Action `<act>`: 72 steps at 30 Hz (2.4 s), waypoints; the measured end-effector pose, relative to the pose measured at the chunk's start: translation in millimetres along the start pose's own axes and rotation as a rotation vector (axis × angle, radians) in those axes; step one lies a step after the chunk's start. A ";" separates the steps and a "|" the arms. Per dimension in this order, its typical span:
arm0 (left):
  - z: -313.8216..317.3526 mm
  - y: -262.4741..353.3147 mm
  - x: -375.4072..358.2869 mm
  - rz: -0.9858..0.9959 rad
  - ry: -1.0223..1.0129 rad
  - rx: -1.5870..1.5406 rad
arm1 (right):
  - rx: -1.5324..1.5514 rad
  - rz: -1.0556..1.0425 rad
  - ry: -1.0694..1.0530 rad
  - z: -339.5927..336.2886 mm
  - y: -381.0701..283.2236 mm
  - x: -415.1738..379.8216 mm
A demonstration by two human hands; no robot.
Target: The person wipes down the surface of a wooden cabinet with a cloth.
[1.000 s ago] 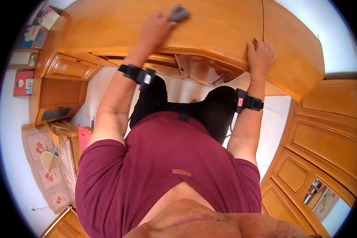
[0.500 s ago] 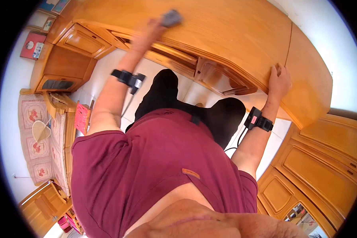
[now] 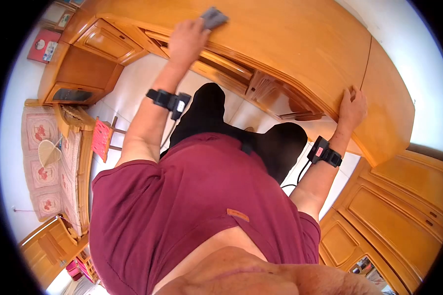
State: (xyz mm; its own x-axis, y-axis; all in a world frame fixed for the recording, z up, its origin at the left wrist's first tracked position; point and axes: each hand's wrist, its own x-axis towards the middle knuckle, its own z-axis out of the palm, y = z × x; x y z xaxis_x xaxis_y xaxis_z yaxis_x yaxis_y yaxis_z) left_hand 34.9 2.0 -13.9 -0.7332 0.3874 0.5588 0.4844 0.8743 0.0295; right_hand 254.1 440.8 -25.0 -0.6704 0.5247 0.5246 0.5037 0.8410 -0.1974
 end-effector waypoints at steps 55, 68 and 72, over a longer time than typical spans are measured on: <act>80.2 -212.4 13.4 -0.823 0.169 -0.627 | 0.062 0.012 0.009 6.0 7.4 -3.1; 121.0 -315.8 26.5 -0.992 0.140 -0.880 | 0.057 0.057 -0.034 -6.2 -2.0 -2.0; 103.5 -257.9 12.8 -1.181 0.185 -1.216 | 0.013 0.031 -0.023 -4.3 -0.5 -2.0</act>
State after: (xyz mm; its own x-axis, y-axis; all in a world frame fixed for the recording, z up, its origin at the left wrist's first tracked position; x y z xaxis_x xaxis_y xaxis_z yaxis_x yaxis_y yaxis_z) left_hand -148.8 -188.3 -100.1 -0.9154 -0.3731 -0.1509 -0.1200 -0.1050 0.9872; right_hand 257.5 438.8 -22.4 -0.6670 0.5531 0.4991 0.5172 0.8260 -0.2242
